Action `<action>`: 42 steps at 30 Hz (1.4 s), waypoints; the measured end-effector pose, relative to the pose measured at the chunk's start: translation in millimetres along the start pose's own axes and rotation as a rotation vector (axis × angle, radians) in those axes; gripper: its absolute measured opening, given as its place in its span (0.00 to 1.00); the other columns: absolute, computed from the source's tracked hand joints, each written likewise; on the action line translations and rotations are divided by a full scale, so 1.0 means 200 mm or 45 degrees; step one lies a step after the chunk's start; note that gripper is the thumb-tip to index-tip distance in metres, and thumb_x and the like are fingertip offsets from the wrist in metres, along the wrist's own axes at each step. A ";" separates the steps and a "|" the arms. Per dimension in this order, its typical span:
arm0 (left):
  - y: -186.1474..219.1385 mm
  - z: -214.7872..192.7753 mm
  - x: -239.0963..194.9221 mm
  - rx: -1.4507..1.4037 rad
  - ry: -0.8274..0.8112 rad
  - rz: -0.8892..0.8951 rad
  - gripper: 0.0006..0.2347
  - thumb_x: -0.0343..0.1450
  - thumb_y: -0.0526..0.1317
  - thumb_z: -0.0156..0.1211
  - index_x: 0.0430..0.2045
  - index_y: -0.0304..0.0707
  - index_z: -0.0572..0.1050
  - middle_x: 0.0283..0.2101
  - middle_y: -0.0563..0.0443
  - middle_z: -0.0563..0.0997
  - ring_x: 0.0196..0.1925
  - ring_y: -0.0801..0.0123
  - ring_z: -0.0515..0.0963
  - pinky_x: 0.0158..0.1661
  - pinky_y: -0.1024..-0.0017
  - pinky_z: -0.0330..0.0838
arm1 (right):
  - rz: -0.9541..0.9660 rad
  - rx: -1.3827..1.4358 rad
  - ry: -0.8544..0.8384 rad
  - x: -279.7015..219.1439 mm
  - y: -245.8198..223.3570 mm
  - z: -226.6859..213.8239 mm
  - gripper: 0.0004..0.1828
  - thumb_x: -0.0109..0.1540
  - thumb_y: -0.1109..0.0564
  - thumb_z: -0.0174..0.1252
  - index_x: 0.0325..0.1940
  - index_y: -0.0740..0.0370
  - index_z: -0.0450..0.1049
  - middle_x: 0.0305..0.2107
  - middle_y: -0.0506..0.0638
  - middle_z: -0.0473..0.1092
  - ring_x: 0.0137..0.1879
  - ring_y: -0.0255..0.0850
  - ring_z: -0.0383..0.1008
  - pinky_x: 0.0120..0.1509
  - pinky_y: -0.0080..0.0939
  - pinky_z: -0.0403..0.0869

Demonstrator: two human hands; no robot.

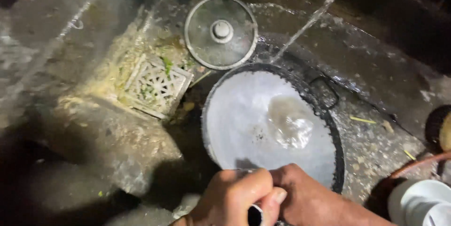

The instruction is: The person scrubs a dirty frying pan with a metal spoon, then turns on a tap and rinses the pan with running water while scrubbing with a sponge. The person continues to rinse and scrub the pan under the tap until the end of the clip.

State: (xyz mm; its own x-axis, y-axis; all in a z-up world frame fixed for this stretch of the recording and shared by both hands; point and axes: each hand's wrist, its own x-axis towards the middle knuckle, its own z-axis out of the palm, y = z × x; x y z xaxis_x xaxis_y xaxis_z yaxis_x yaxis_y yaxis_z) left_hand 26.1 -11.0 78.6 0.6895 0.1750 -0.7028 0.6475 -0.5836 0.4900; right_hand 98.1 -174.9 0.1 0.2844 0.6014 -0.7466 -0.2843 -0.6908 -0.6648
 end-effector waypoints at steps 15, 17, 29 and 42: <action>-0.12 0.06 0.04 0.033 0.018 -0.017 0.13 0.64 0.61 0.56 0.15 0.65 0.65 0.26 0.81 0.73 0.30 0.83 0.67 0.29 0.73 0.62 | -0.058 -0.805 0.256 0.25 0.23 -0.11 0.08 0.59 0.47 0.57 0.41 0.44 0.76 0.27 0.46 0.73 0.34 0.41 0.70 0.39 0.41 0.71; -0.21 0.14 0.17 -0.006 0.157 -0.091 0.09 0.61 0.62 0.57 0.15 0.73 0.70 0.34 0.91 0.78 0.35 0.93 0.78 0.36 0.80 0.70 | -0.021 -0.794 0.412 0.32 0.23 -0.20 0.13 0.56 0.50 0.54 0.43 0.43 0.78 0.34 0.46 0.81 0.41 0.43 0.81 0.45 0.43 0.74; -0.37 -0.11 0.71 -0.204 0.593 1.187 0.07 0.63 0.36 0.67 0.24 0.44 0.72 0.30 0.56 0.81 0.33 0.65 0.80 0.39 0.70 0.70 | 0.416 -0.951 0.598 0.25 -0.02 -0.56 0.28 0.65 0.39 0.51 0.70 0.31 0.58 0.57 0.52 0.64 0.57 0.45 0.75 0.63 0.47 0.79; 0.69 -0.29 1.26 -0.885 0.268 0.423 0.13 0.73 0.49 0.50 0.32 0.36 0.73 0.21 0.49 0.78 0.16 0.64 0.77 0.16 0.68 0.71 | -0.510 0.827 1.119 0.29 -0.52 -0.78 0.13 0.64 0.61 0.55 0.45 0.74 0.78 0.25 0.63 0.74 0.29 0.48 0.76 0.33 0.46 0.80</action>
State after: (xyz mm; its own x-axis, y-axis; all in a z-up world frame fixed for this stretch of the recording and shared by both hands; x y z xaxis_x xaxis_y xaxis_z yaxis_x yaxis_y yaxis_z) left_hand 308.3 -2.1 -0.8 0.8839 0.2649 -0.3854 0.4035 -0.0156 0.9148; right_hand 286.6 -131.1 30.6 0.9246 0.0689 -0.3746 -0.3737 -0.0255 -0.9272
